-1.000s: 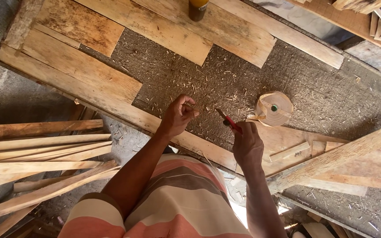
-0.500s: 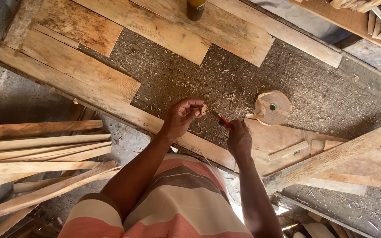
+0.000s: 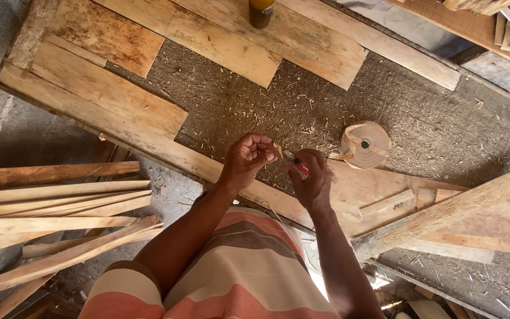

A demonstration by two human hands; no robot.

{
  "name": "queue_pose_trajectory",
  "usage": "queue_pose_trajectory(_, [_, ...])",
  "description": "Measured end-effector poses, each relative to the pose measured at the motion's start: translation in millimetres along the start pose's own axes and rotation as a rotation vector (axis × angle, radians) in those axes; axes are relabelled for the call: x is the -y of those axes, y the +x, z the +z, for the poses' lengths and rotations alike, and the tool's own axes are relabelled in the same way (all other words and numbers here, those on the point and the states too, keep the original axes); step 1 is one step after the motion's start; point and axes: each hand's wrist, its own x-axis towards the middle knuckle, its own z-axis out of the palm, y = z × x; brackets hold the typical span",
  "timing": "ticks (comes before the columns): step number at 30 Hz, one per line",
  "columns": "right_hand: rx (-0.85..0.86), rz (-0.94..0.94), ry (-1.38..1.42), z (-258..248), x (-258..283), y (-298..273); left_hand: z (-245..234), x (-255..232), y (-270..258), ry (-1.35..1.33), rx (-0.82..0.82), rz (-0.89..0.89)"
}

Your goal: Repairing a wooden surface by cutting and fitting wood planks using a utility knife.

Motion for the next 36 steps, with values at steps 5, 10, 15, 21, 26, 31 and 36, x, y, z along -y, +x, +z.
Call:
queue_pose_trajectory(5, [-0.062,-0.154,0.186,-21,44,23,3,-3,3,0.084,0.020,-0.015])
queue_pose_trajectory(10, [-0.034,-0.117,0.205,-8,29,22,-3,-1,1,0.073,0.056,-0.066])
queue_pose_trajectory(15, [0.003,-0.045,0.284,1,28,30,-19,-23,4,0.003,0.177,-0.306])
queue_pose_trajectory(21, [-0.060,0.116,0.551,19,-6,57,-59,-56,18,-0.020,0.295,-0.447])
queue_pose_trajectory(26, [-0.172,0.155,0.707,36,20,110,-103,-53,37,0.114,0.176,-0.345])
queue_pose_trajectory(31, [-0.192,0.151,0.701,69,36,176,-145,-70,63,0.242,0.158,-0.177])
queue_pose_trajectory(36, [-0.145,0.124,0.116,78,30,272,-175,-98,90,0.423,0.174,-0.090])
